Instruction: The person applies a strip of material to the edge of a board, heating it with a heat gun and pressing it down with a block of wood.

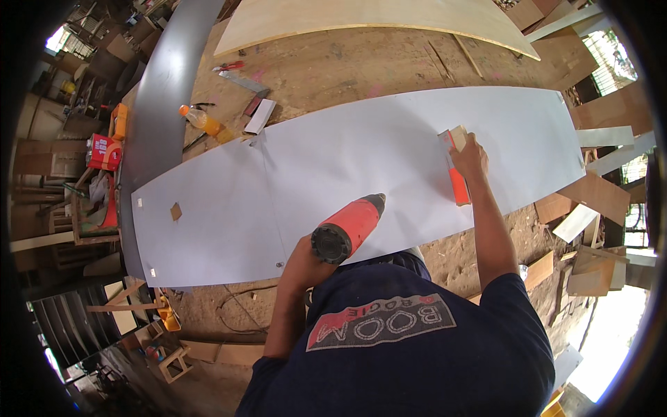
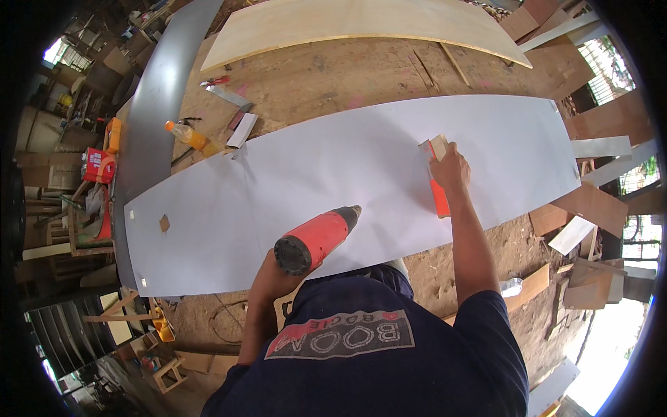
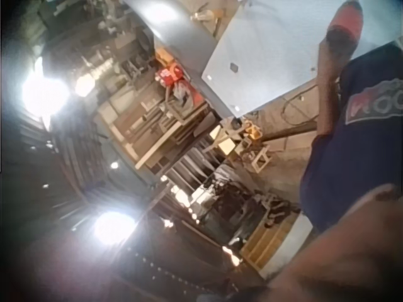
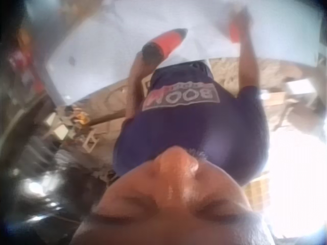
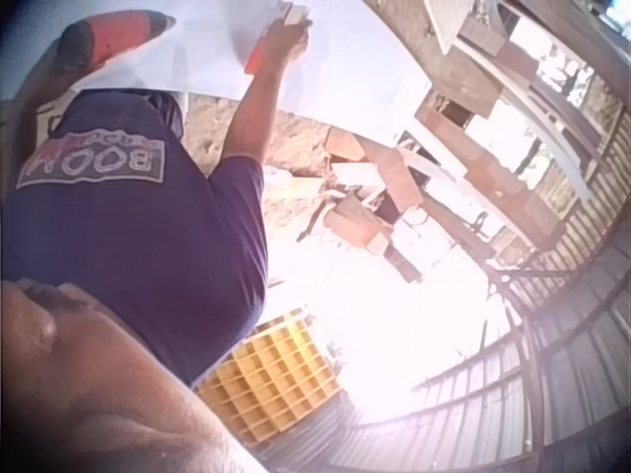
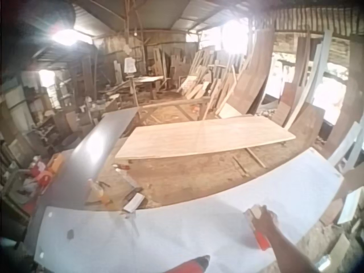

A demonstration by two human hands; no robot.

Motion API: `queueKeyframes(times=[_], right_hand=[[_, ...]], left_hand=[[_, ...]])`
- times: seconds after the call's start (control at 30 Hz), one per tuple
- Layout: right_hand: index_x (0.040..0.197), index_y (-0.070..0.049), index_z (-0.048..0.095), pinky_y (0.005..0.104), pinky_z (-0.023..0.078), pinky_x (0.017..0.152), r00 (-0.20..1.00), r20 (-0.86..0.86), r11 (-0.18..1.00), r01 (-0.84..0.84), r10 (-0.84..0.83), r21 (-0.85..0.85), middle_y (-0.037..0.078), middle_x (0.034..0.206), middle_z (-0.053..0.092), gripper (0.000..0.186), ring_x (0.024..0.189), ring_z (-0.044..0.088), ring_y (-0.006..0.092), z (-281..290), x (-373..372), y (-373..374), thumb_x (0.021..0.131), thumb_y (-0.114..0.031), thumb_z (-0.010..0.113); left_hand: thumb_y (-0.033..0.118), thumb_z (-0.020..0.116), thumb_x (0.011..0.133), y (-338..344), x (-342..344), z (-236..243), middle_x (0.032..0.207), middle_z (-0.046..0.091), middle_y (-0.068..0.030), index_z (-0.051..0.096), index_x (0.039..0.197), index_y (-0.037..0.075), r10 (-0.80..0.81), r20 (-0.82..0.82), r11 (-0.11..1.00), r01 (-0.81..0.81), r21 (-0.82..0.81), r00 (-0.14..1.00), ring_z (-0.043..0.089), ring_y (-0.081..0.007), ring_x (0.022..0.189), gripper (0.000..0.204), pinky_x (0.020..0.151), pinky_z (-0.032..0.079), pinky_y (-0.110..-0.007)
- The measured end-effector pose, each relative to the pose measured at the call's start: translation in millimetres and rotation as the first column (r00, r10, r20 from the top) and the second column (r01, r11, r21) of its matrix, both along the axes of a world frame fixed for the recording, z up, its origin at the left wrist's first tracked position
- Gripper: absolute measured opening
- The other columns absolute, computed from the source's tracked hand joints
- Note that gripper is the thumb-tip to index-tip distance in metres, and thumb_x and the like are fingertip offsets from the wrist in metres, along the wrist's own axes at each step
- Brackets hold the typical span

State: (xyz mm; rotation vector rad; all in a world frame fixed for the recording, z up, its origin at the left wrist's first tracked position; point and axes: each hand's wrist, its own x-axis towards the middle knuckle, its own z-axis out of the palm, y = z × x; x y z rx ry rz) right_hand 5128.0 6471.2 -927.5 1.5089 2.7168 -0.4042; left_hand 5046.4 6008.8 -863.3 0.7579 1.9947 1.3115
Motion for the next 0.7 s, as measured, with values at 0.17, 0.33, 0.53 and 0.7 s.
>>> queueKeyframes(times=[0.17,0.33,0.53,0.7], right_hand=[[0.131,-0.005,0.058,0.0546,0.055,0.100,1.000,0.020,1.000,0.009,-0.009,0.004,0.024,0.121,0.075,0.054,0.117,0.071,0.0442,-0.5,-1.1,-0.4,0.091,-0.035,0.080],[0.131,-0.005,0.058,0.0546,0.055,0.100,1.000,0.006,1.000,0.003,-0.003,0.003,0.024,0.121,0.075,0.054,0.118,0.071,0.0439,-0.8,1.0,0.3,0.091,-0.035,0.080],[0.130,-0.005,0.058,0.0542,0.055,0.100,1.000,-0.002,1.000,0.007,-0.007,-0.007,0.024,0.121,0.075,0.054,0.117,0.071,0.0433,1.7,0.0,-1.8,0.091,-0.035,0.081],[0.131,-0.005,0.058,0.0541,0.055,0.099,1.000,0.010,1.000,-0.006,0.006,-0.001,0.023,0.121,0.075,0.055,0.117,0.071,0.0433,-0.6,2.2,1.7,0.091,-0.035,0.081]], left_hand=[[0.014,0.082,0.090,-3.6,-2.0,-1.3,0.116,0.078,-0.0176,0.071,0.124,0.000,0.040,-0.070,0.998,-0.042,-0.035,0.997,0.075,-0.0292,0.110,0.039,0.096,0.057,-0.039],[0.017,0.085,0.092,-8.0,-11.2,13.0,0.120,0.076,-0.0156,0.068,0.127,-0.002,0.175,-0.060,0.983,-0.178,-0.040,0.983,0.073,-0.0251,0.112,0.044,0.098,0.056,-0.039],[0.017,0.081,0.096,-24.8,-19.7,-4.6,0.088,0.071,-0.0048,0.068,0.116,0.000,0.421,-0.185,0.905,-0.426,0.013,0.888,0.068,-0.0148,0.076,0.029,0.070,0.055,-0.032],[0.014,0.082,0.095,-31.9,-23.7,-11.8,0.114,0.076,-0.0164,0.067,0.123,-0.004,0.555,-0.070,0.829,-0.558,-0.040,0.829,0.073,-0.0278,0.105,0.036,0.094,0.056,-0.041]])
